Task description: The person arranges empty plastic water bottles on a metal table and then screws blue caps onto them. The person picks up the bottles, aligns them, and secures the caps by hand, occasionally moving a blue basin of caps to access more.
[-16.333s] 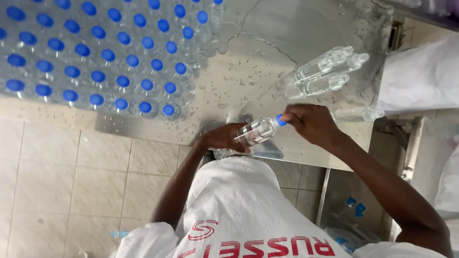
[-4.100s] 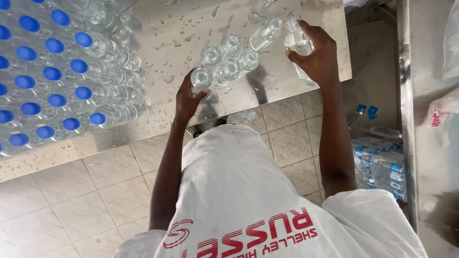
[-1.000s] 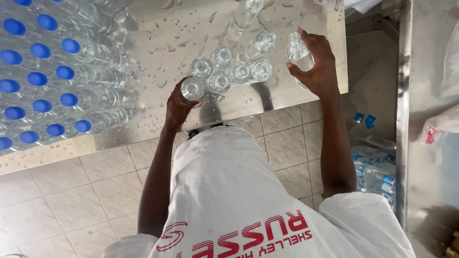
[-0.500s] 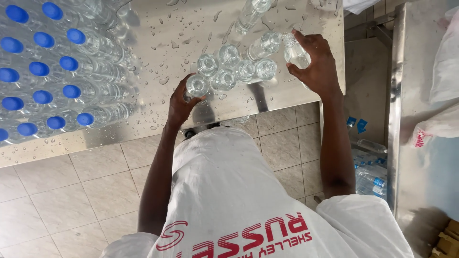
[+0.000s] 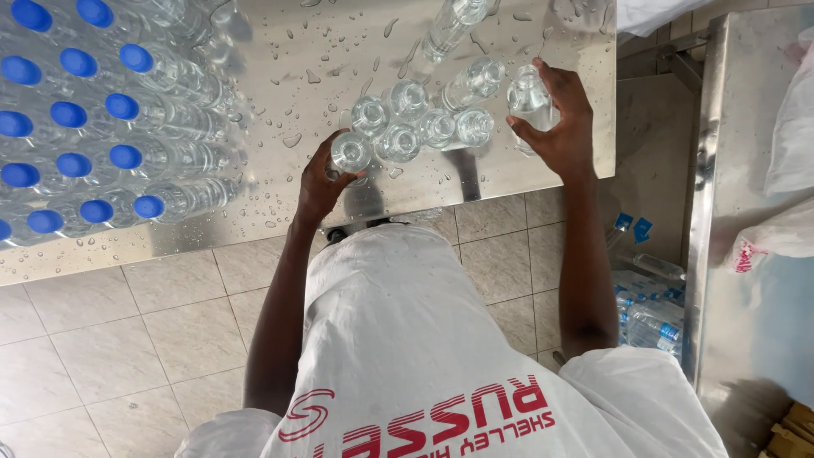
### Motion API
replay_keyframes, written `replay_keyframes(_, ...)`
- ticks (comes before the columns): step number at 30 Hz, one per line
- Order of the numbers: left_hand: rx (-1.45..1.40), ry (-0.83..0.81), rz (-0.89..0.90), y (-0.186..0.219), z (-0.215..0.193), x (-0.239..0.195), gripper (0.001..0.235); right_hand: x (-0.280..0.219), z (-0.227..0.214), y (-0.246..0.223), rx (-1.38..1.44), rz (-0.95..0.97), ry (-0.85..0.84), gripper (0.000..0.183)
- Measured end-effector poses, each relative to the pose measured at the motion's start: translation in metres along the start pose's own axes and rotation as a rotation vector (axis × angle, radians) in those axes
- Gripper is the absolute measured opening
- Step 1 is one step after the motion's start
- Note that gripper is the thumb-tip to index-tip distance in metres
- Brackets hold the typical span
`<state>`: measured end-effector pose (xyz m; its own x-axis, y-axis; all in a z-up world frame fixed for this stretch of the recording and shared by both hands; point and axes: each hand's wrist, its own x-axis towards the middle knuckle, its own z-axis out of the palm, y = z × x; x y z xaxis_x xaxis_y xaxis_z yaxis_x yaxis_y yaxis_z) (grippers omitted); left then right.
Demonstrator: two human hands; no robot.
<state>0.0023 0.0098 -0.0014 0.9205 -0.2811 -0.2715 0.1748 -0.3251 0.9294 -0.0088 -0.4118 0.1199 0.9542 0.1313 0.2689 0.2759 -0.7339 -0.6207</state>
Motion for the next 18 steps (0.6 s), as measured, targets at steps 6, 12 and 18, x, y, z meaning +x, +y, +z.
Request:
replay_keyframes(6, -0.082, -0.006, 0.048, -0.006, 0.004, 0.002, 0.073, -0.023, 0.035, 0.027, 0.226, 0.056, 0.203, 0.087)
replay_keyframes(12, -0.087, -0.006, 0.010, 0.000, 0.008, 0.006, 0.074, -0.036, 0.063, 0.050, 0.385, 0.185, 0.207, 0.096)
replay_keyframes(18, -0.084, 0.011, 0.017, 0.008, 0.012, 0.009, 0.073, -0.034, 0.072, 0.053, 0.470, 0.150, 0.159, 0.089)
